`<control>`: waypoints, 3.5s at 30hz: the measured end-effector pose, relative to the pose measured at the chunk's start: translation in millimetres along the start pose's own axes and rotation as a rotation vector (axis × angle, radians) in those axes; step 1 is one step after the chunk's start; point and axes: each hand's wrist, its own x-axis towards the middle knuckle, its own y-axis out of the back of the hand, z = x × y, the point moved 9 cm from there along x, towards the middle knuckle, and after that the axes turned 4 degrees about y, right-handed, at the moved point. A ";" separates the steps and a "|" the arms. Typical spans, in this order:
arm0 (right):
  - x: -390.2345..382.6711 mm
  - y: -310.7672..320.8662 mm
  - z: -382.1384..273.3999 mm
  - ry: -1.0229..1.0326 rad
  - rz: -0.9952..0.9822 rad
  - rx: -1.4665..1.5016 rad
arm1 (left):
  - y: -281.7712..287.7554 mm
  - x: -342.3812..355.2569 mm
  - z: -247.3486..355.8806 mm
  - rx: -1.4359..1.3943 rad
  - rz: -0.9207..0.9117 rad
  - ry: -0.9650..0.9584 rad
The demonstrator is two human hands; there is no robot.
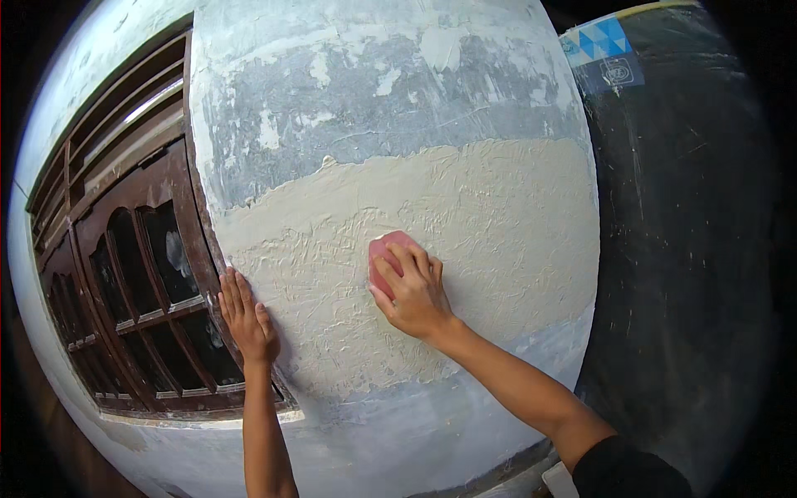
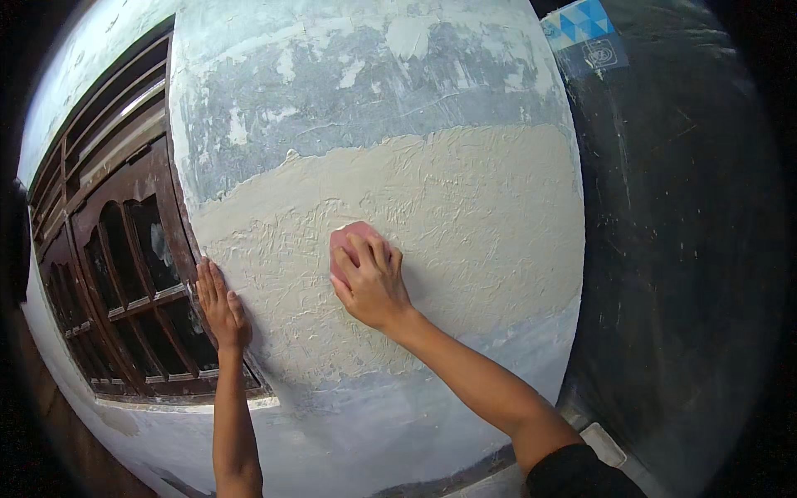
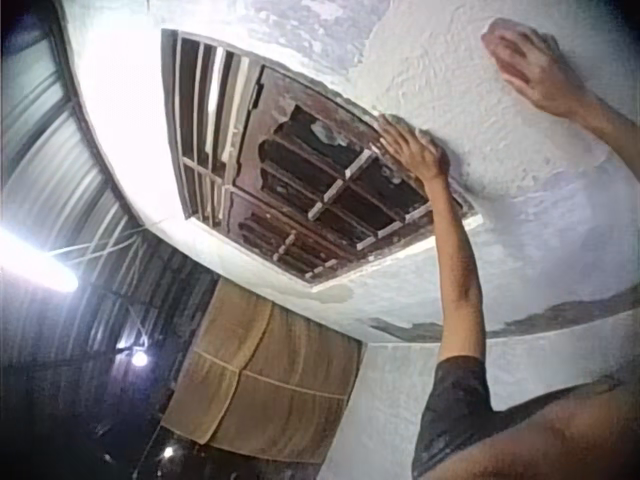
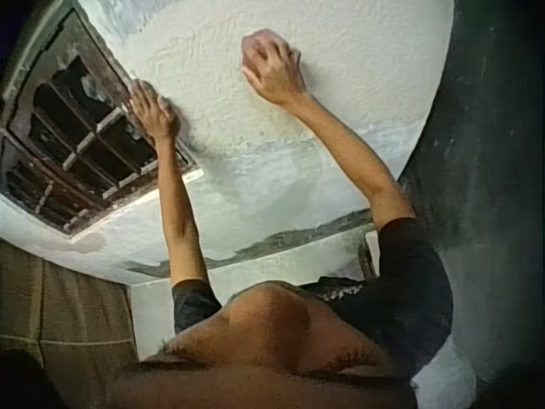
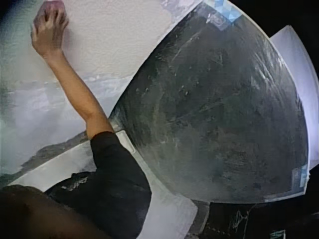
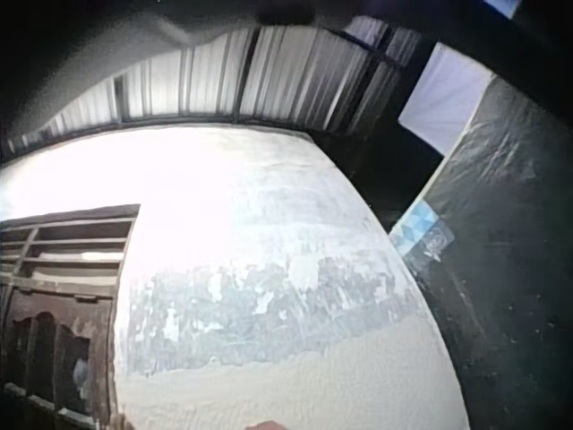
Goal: The person applies wall putty to an exterior wall with a hand scraper, smoothing it over the surface.
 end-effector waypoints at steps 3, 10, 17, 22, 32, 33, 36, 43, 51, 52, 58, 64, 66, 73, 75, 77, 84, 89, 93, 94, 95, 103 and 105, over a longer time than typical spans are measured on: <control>38.0 14.8 7.0 0.012 0.088 -0.006 | -1.8 -2.0 -4.5 -0.012 0.019 -0.005; 15.0 -11.4 5.7 -0.012 0.018 -0.096 | -0.9 -2.2 -3.2 0.008 -0.007 0.004; 50.9 26.9 19.6 -0.007 0.184 -0.065 | -1.3 -0.4 -1.2 -0.030 0.005 0.001; 25.9 10.9 36.8 -0.107 0.117 -0.097 | -3.9 -0.8 -3.2 -0.050 -0.001 0.010; 70.7 26.8 40.2 -0.203 0.254 -0.070 | -2.2 -0.4 -1.4 -0.036 0.010 -0.012; 69.5 19.6 41.7 -0.276 0.196 -0.090 | -1.9 1.1 0.0 -0.041 0.008 -0.011; 47.5 -13.9 4.4 -0.305 0.076 -0.105 | -0.5 -2.3 -9.1 -0.018 0.001 -0.004; 65.2 5.0 -17.7 -0.255 0.150 -0.042 | -0.3 -1.0 -4.6 -0.042 0.015 -0.008; 54.6 -24.5 -7.9 -0.373 0.084 -0.112 | -1.3 -2.3 -7.4 -0.054 0.004 0.000; 42.8 -39.1 -28.0 -0.290 0.041 -0.159 | -1.9 -2.4 -6.9 -0.060 0.004 0.000; 61.2 -17.0 -43.1 -0.244 0.160 0.000 | 0.4 -3.1 -11.4 -0.034 0.017 0.002; 64.9 -14.7 -6.9 -0.368 0.078 -0.082 | -2.6 0.3 -5.1 -0.051 0.006 0.003; 35.1 -41.1 -37.1 -0.276 0.065 -0.061 | -2.3 -2.4 -9.3 -0.050 0.014 -0.002; 75.1 -8.7 -38.8 -0.133 0.167 0.002 | -0.4 -2.1 -9.4 -0.043 0.014 0.002; 94.8 -2.5 -11.6 -0.138 0.134 -0.055 | -3.0 0.8 -2.5 -0.060 0.019 -0.005; 90.6 -11.2 -6.9 -0.137 0.100 -0.101 | -2.0 0.1 -3.8 -0.053 0.017 -0.002; 37.1 -22.1 -52.1 0.113 -0.039 -0.036 | -0.6 -1.5 -7.2 -0.054 0.023 0.003; 93.5 -0.8 -1.7 -0.009 0.101 -0.096 | -2.2 -0.9 -4.6 -0.046 0.021 0.008; 31.2 -25.0 -31.3 0.124 -0.067 -0.141 | -4.0 -1.9 -7.1 -0.031 0.013 0.017; 18.1 -20.6 -36.5 0.124 -0.064 -0.146 | -3.4 -2.2 -6.6 -0.028 0.006 0.020; 9.3 -13.2 -45.2 0.200 -0.078 -0.101 | -1.5 -2.1 -8.1 -0.027 0.020 0.017; 70.2 30.7 50.4 0.112 0.025 -0.128 | -3.2 -1.3 -4.4 -0.036 0.015 0.018; 37.7 18.5 51.6 0.103 -0.075 -0.145 | -1.2 -3.2 -4.5 -0.026 0.020 0.017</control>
